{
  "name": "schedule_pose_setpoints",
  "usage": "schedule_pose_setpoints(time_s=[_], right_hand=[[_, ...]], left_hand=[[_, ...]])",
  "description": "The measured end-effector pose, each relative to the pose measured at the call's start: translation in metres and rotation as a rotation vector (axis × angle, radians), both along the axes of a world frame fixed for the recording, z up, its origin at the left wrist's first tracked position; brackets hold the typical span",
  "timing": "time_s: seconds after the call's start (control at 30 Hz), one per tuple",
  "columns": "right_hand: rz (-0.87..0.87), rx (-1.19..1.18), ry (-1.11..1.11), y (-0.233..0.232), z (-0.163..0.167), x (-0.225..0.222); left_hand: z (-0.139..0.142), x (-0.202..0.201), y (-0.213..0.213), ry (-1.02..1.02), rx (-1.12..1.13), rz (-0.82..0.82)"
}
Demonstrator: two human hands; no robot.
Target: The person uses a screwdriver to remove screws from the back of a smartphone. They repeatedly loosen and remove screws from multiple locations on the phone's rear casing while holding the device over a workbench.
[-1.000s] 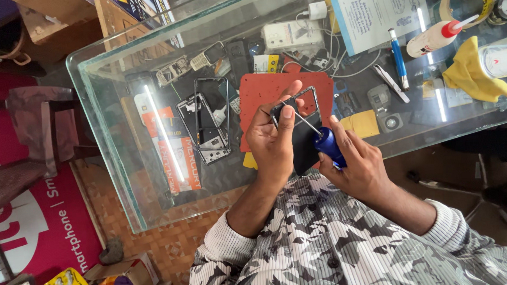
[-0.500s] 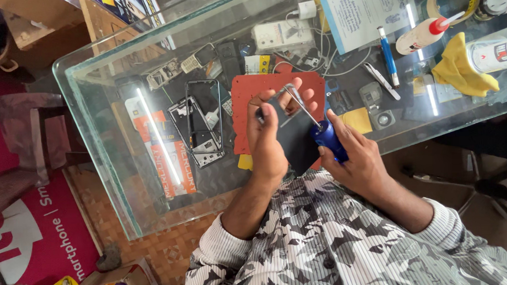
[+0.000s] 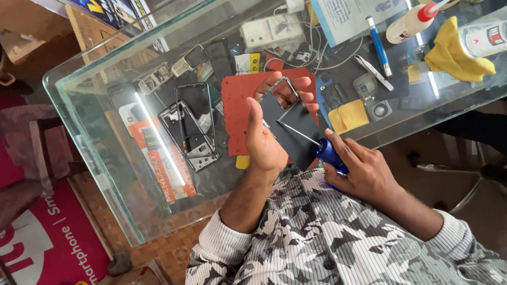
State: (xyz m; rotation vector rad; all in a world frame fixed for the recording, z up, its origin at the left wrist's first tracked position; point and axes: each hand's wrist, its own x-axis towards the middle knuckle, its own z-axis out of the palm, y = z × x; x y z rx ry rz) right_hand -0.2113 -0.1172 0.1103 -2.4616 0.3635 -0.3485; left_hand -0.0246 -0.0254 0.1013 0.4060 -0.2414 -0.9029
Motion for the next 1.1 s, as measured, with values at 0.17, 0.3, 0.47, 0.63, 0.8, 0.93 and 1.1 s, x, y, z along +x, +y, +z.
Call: schedule_pose_setpoints(time_s=[0.17,0.3,0.47,0.63,0.8,0.93,1.1], right_hand=[[-0.072,0.015,-0.045,0.004,0.0,0.001],[-0.054,0.024,-0.016,0.008,-0.002,0.001],[-0.054,0.004,-0.026,0.009,-0.003,-0.001],[-0.065,0.007,-0.019,0.01,-0.004,0.0],[-0.067,-0.01,-0.03,0.011,-0.005,0.002],[-0.066,0.005,-0.041,0.011,-0.004,0.002],[-0.067,0.011,-0.046,0.012,-0.005,0.003]], left_hand=[[-0.001,-0.004,0.0,-0.022,0.008,0.008],[-0.002,-0.004,-0.001,0.006,-0.033,0.007],[-0.002,-0.005,-0.001,0.024,-0.041,0.008],[-0.001,-0.005,0.0,0.044,-0.049,0.012],[-0.001,-0.005,0.0,0.048,-0.054,0.026],[-0.002,-0.005,-0.001,0.052,-0.059,0.036],[-0.003,-0.005,0.0,0.059,-0.045,0.036]])
